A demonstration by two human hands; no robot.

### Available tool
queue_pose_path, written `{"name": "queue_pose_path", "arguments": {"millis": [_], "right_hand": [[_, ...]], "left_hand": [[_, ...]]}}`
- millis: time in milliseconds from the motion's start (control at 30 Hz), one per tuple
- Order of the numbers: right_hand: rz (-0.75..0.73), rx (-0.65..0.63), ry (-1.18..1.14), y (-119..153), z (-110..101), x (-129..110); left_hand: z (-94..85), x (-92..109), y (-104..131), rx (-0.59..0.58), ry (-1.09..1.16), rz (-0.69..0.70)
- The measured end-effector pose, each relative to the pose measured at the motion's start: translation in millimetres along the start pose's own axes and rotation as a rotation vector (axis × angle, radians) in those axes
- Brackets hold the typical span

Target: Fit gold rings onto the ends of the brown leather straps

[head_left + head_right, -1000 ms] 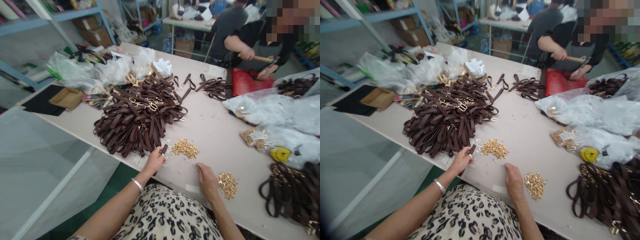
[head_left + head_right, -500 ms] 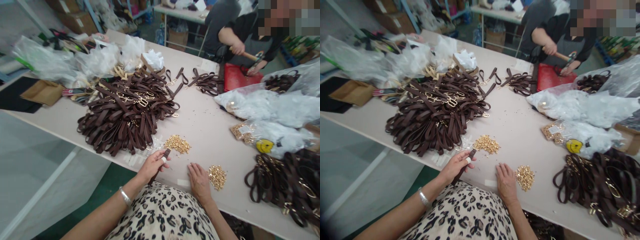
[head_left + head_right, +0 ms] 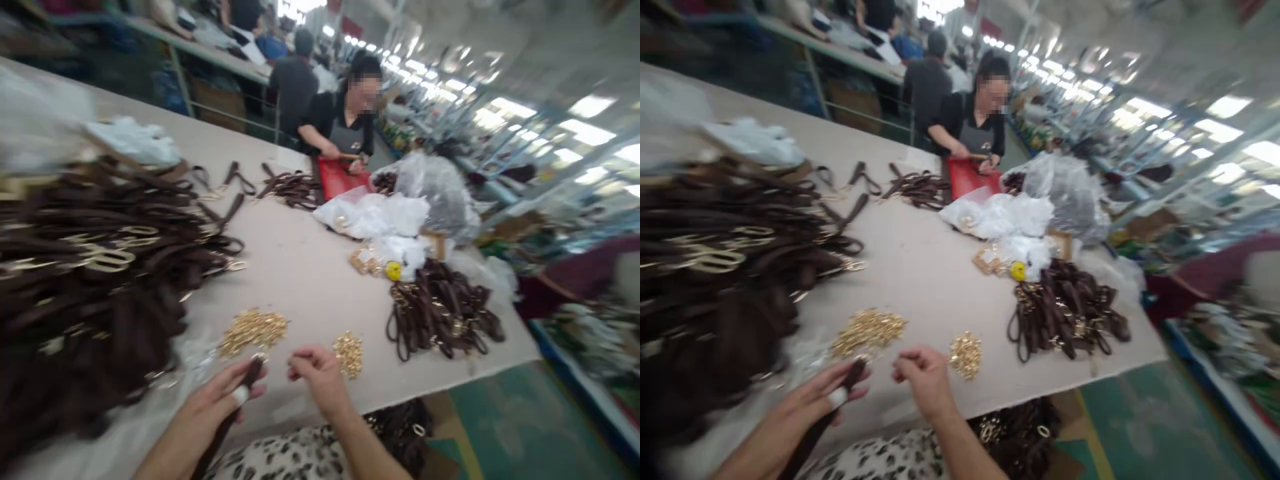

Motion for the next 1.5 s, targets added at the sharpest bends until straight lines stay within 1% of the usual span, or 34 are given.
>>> {"name": "queue_pose_path", "arguments": {"millis": [33,67,100,133,200,267,333,433,533,633,833,900,1033,1133,1267,1367,1433,1500], "right_hand": [[0.019,0.006,-0.035,6,-6,-10],[0.035,-0.006,-0.059,9,-11,-16],[0.047,-0.016,-0.093,10,-14,-19],[0.076,-0.045,-0.142,10,-14,-19],[0.133,-0.106,-0.226,11,-7,-17],[0.165,-0.16,-0.254,15,3,-17],[0.162,-0.197,-0.21,18,11,-19],[0.153,-0.225,-0.101,17,16,-18],[0.165,-0.22,-0.011,14,16,-13],[0.161,-0.181,0.049,14,16,-9],[0.103,-0.108,0.134,16,17,-13],[0.103,-0.109,0.132,15,17,-13],[0.13,-0.118,0.086,14,18,-6],[0.161,-0.132,0.023,13,20,2],[0.177,-0.15,-0.048,13,26,8],[0.165,-0.166,-0.039,10,31,7],[0.133,-0.183,0.035,7,28,7],[0.075,-0.181,0.188,4,13,10]], "left_hand": [[18.0,9,2,-0.094,0.05,-0.028],[30.7,17,1,-0.15,0.079,-0.034],[38.8,21,-1,-0.199,0.09,-0.037],[41.6,22,-4,-0.216,0.098,-0.04],[39.2,18,-6,-0.218,0.104,-0.036],[35.3,13,-4,-0.206,0.1,-0.02],[34.1,11,0,-0.199,0.084,0.006],[35.2,11,1,-0.19,0.033,0.032],[35.0,13,0,-0.17,-0.005,0.051],[33.3,14,-1,-0.15,-0.023,0.056],[34.0,12,-1,-0.156,-0.069,0.063],[35.0,15,0,-0.178,-0.096,0.096],[34.6,23,4,-0.218,-0.202,0.227],[33.3,23,6,-0.24,-0.281,0.26],[32.8,14,7,-0.239,-0.311,0.213],[31.7,1,4,-0.225,-0.265,0.133],[28.6,-10,0,-0.207,-0.234,0.047],[22.0,-17,-5,-0.16,-0.264,-0.008]]}}
Point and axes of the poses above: each hand's wrist, its own y-axis away from the middle knuckle, its own z-axis out of the palm, x = y × z, the point moved 5 cm from there along -y, towards the middle knuckle, and after that the axes turned 5 degrees about -x, right-handed, at the moved point
